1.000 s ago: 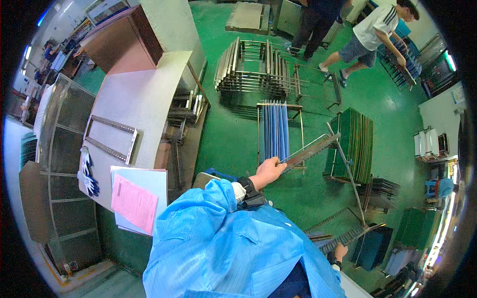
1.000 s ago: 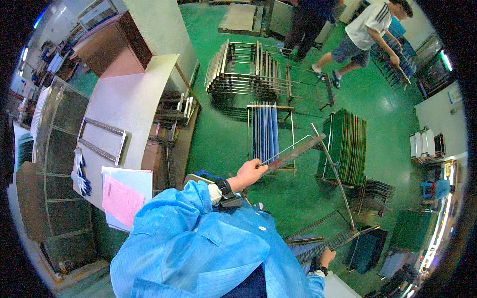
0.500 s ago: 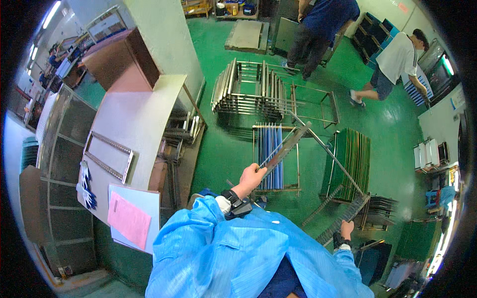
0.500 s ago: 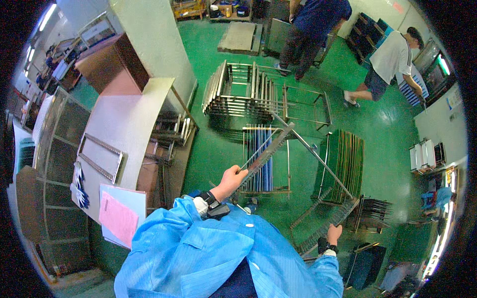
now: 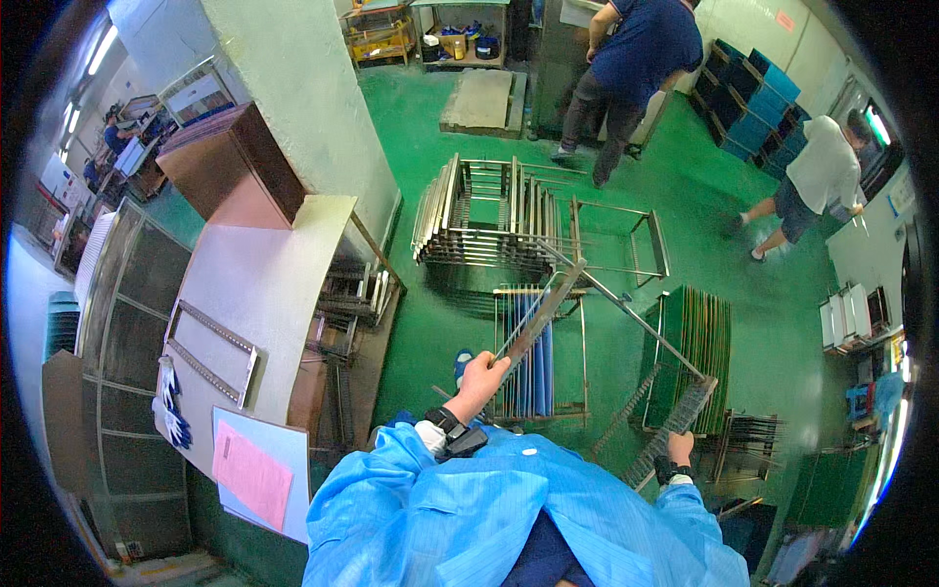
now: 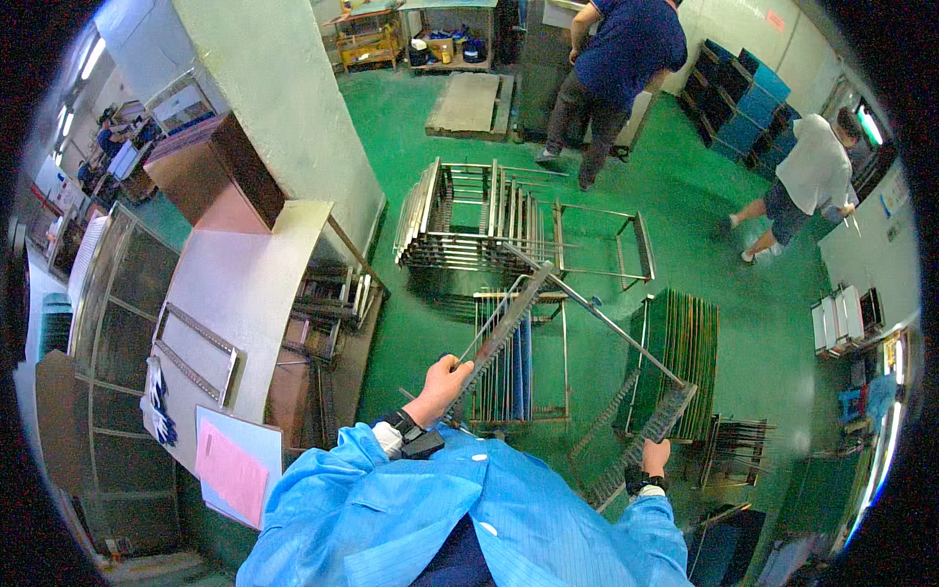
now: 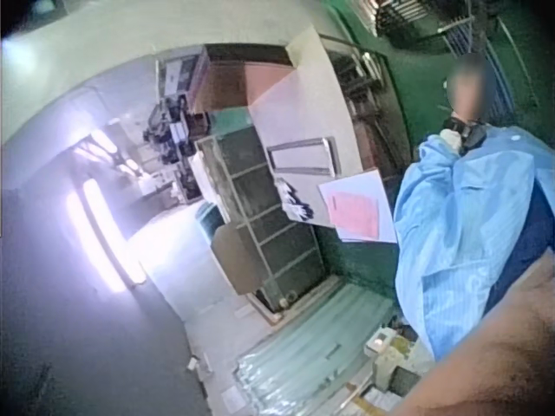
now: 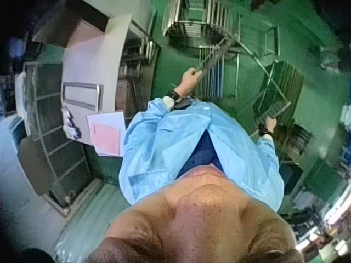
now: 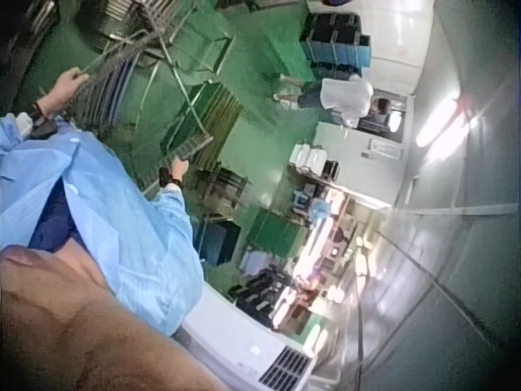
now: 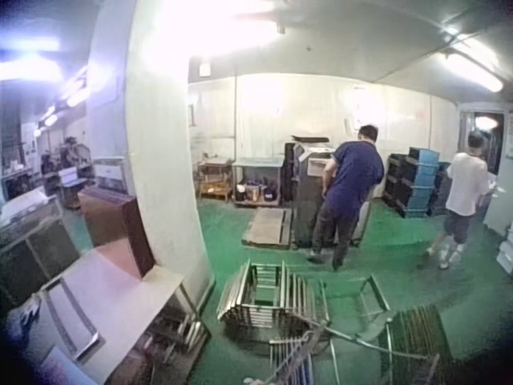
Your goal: Transferring blue metal plates from a stack onto a conveyor belt machine and then organizing metal racks.
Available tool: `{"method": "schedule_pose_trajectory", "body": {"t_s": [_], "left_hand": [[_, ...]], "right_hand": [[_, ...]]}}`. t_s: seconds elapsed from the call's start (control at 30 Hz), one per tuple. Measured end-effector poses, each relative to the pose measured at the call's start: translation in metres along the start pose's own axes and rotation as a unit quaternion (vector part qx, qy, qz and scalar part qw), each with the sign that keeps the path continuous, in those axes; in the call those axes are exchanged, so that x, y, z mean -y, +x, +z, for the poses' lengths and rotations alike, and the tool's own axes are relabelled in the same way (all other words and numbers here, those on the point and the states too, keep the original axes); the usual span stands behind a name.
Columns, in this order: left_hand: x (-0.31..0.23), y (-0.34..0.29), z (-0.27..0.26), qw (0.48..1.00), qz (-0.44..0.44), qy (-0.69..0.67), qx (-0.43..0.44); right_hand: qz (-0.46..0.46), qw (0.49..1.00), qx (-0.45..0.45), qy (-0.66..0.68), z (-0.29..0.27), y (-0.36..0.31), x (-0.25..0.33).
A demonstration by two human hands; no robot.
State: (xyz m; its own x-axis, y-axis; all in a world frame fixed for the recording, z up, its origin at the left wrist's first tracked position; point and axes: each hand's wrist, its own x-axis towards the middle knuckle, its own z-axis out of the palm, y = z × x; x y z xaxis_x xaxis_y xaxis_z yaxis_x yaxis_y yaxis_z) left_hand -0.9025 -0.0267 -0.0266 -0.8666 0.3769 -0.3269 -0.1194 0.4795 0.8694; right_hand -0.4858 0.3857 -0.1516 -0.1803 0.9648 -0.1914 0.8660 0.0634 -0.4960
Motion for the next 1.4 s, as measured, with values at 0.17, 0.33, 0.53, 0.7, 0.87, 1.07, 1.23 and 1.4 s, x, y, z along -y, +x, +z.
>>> {"method": "schedule_pose_trajectory", "body": {"t_s": [0.17,0.33,0.53,0.7,0.87,1.07,1.23,1.4], "left_hand": [[0.003,0.066,-0.005,1.000,-0.008,0.019,0.005],[-0.016,0.157,-0.019,0.998,-0.041,0.006,0.048],[-0.025,0.272,-0.065,0.992,-0.117,-0.038,0.005],[0.006,0.390,-0.099,0.972,-0.189,-0.137,-0.039],[-0.008,0.476,-0.143,0.961,-0.178,-0.187,-0.099],[-0.013,0.562,-0.167,0.944,-0.159,-0.254,-0.136],[-0.016,0.606,-0.177,0.932,-0.159,-0.291,-0.144],[0.000,0.643,-0.177,0.942,-0.117,-0.288,-0.126]], "right_hand": [[0.046,0.994,0.039,0.091,0.024,0.003,0.070],[0.067,0.995,-0.023,0.064,0.055,0.046,0.112],[0.059,0.998,0.026,0.021,0.100,0.069,0.258],[-0.033,0.998,0.056,-0.025,0.159,0.142,0.385],[-0.081,0.993,0.062,-0.066,0.217,0.202,0.528],[-0.153,0.986,0.036,-0.046,0.260,0.257,0.661],[-0.143,0.988,0.062,-0.018,0.293,0.288,0.736],[-0.126,0.972,0.136,0.144,0.323,0.300,0.762]]}}
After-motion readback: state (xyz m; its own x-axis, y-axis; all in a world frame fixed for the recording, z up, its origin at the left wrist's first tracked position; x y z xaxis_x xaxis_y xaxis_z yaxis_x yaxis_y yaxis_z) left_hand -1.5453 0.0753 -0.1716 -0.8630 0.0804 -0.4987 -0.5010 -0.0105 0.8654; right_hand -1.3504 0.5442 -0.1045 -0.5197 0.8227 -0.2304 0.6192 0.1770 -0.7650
